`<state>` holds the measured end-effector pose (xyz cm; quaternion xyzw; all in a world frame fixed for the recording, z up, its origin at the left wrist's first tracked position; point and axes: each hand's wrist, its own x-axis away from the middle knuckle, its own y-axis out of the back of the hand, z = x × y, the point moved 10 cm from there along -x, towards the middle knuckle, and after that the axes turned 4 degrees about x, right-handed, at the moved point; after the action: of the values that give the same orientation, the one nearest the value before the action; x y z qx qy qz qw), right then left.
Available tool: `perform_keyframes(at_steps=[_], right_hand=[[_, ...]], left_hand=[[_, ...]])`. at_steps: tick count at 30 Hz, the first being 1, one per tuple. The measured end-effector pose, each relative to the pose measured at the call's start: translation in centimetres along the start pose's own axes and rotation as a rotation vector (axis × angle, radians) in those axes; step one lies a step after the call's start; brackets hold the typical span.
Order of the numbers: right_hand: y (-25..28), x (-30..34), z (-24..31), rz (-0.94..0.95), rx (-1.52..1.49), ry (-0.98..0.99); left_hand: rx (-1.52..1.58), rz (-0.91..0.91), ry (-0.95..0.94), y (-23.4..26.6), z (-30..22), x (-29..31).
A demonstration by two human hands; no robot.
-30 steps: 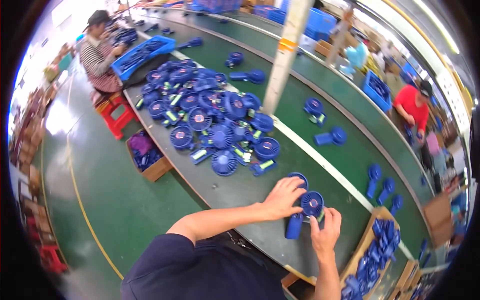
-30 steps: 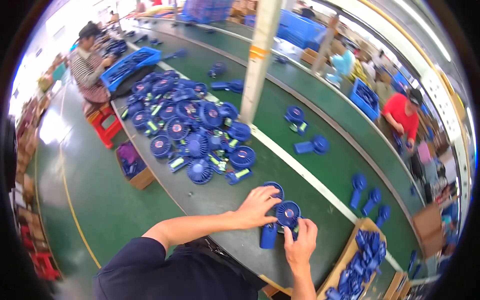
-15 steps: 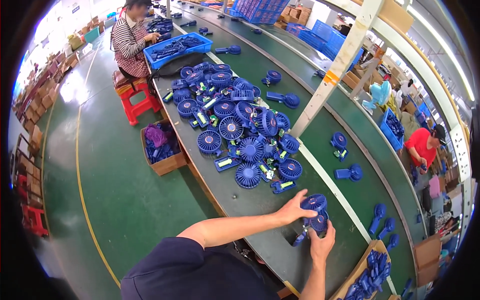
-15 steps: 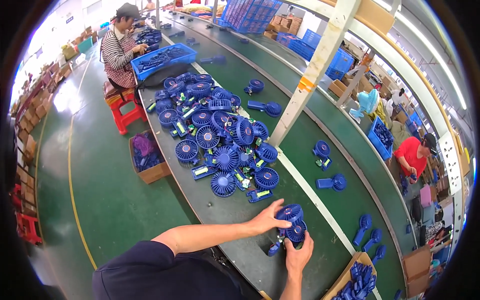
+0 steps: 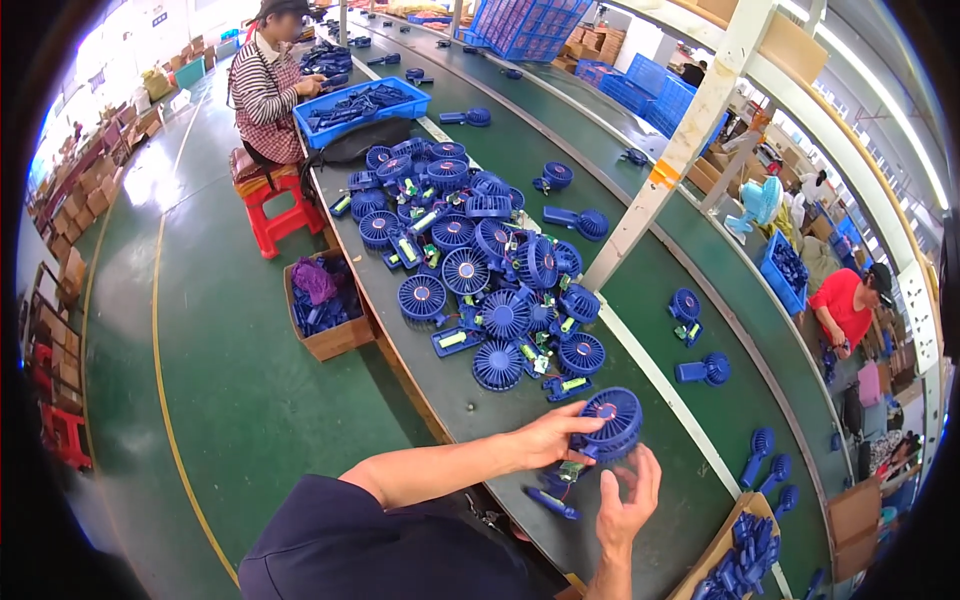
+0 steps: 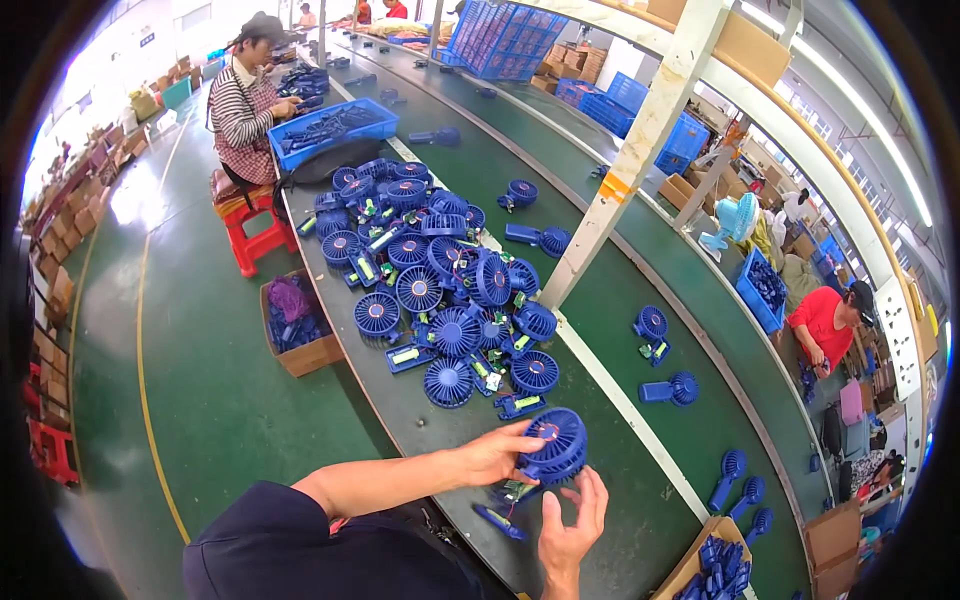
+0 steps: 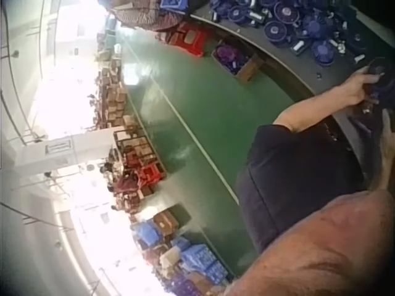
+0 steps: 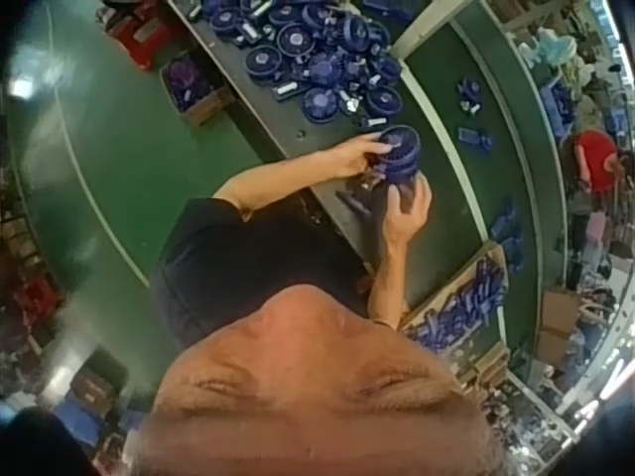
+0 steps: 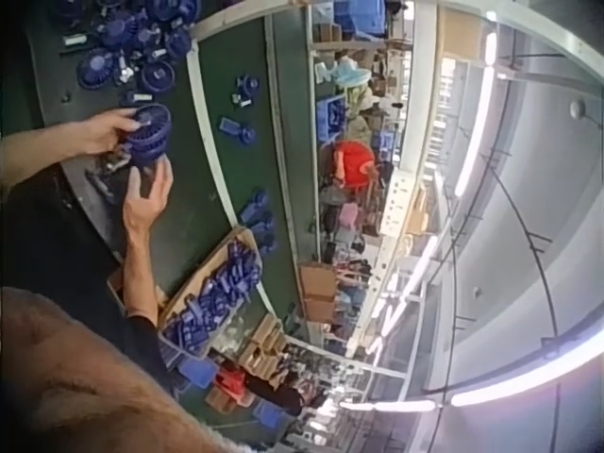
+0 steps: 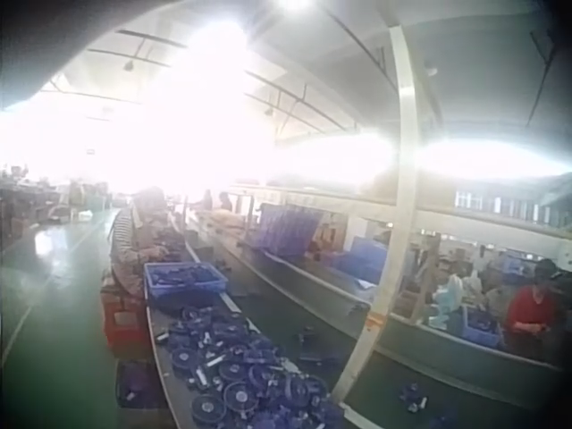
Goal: The person assembles portable electric fans by fitting internal circuit boards and batteries into fan housings, snapping on handle casings, and placing the assembled fans onto a conveyor belt.
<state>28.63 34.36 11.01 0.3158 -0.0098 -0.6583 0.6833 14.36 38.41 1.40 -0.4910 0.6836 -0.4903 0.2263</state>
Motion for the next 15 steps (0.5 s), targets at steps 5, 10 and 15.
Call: perform_keyframes(at_steps=[5, 10, 15], right_hand=[[0.3, -0.4, 2.4, -0.176, -0.047, 0.154], [-2.0, 1.5, -1.6, -0.126, 0.148, 0.003], [-3.5, 6.1, -5.6, -0.066, 0.347, -0.125]], left_hand=[[-0.006, 0.13, -0.273, -5.9, -13.9, 6.9], [-0.475, 0.064, -0.854, -10.6, -35.5, 10.9], [-0.8, -0.251, -1.18, -6.6, -53.6, 10.6]])
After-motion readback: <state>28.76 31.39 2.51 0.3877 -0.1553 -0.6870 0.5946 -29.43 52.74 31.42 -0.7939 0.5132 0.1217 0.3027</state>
